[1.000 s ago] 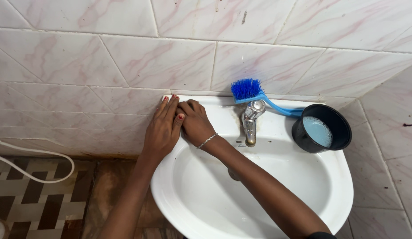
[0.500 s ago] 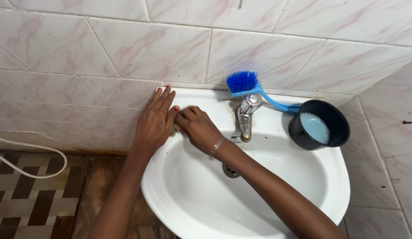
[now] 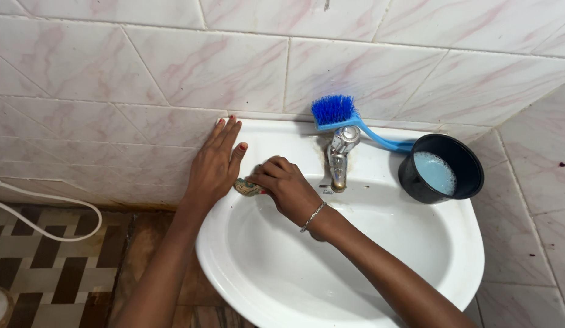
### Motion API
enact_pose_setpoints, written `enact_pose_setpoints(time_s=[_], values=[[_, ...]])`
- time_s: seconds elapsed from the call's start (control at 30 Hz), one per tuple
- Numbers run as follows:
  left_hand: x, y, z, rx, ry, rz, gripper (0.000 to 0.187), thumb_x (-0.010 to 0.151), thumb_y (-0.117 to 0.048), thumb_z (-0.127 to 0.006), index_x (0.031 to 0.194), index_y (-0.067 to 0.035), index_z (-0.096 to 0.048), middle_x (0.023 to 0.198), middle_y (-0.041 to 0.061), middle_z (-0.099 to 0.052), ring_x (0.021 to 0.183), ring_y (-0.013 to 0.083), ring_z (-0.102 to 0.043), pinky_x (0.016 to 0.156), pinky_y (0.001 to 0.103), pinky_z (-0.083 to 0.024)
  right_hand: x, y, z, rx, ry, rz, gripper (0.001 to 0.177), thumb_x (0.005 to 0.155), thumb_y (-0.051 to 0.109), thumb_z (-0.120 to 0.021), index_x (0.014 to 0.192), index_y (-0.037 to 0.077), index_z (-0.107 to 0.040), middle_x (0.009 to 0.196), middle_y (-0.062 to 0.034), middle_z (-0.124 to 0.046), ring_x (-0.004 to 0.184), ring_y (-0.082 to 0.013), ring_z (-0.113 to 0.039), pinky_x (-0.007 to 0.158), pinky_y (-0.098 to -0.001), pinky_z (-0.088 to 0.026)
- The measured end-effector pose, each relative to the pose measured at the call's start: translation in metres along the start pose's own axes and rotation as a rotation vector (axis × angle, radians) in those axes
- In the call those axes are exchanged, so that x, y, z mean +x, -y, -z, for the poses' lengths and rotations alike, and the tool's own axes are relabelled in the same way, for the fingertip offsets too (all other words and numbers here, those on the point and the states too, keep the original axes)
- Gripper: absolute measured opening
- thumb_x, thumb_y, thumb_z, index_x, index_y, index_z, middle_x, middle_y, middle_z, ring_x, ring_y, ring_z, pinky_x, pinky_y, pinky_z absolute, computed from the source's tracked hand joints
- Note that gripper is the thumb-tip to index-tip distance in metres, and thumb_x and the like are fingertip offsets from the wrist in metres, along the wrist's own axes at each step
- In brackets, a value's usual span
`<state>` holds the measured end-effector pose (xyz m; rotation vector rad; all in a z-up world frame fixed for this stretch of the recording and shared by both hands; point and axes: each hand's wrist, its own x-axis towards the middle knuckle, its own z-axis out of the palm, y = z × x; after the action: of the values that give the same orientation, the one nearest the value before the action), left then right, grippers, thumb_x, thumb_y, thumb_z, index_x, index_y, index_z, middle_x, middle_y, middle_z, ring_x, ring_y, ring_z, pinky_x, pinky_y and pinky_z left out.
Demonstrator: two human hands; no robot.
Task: The person scrubs the interior of a white bathroom sink using a green sponge. They wipe the basin, the drain area, and the sides of the sink repeatedly.
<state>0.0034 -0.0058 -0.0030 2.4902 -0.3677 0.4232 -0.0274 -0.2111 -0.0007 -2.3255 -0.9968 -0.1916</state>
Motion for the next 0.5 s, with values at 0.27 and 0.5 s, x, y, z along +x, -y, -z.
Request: enact_pose_setpoints(time_s=[0.27, 0.5], values=[[0.001, 0.001, 0.002, -0.097, -0.005, 0.046, 0.059, 0.110, -0.043, -0.032, 0.144, -0.001, -0.055, 0.155, 0.016, -0.050, 0.149, 0.0376, -0.038, 0.114, 0.047, -0.038, 0.065, -0.017, -0.028, -0.124, -0.024, -0.009, 0.012, 0.088, 0.009, -0.068, 0.096, 0.008, -0.077, 0.108, -0.0049, -0.070, 0.109, -0.0282, -0.059, 0.093, -0.0415, -0.049], [0.002, 0.003, 0.001, -0.076, -0.002, 0.043, 0.060, 0.110, -0.044, -0.032, 0.144, 0.001, -0.054, 0.154, 0.019, -0.050, 0.148, 0.0385, -0.038, 0.115, 0.048, -0.037, 0.029, -0.001, -0.028, -0.044, -0.129, 0.000, 0.018, 0.087, 0.010, -0.069, 0.103, 0.009, -0.077, 0.109, -0.0021, -0.069, 0.112, -0.0273, -0.058, 0.096, -0.0422, -0.046]])
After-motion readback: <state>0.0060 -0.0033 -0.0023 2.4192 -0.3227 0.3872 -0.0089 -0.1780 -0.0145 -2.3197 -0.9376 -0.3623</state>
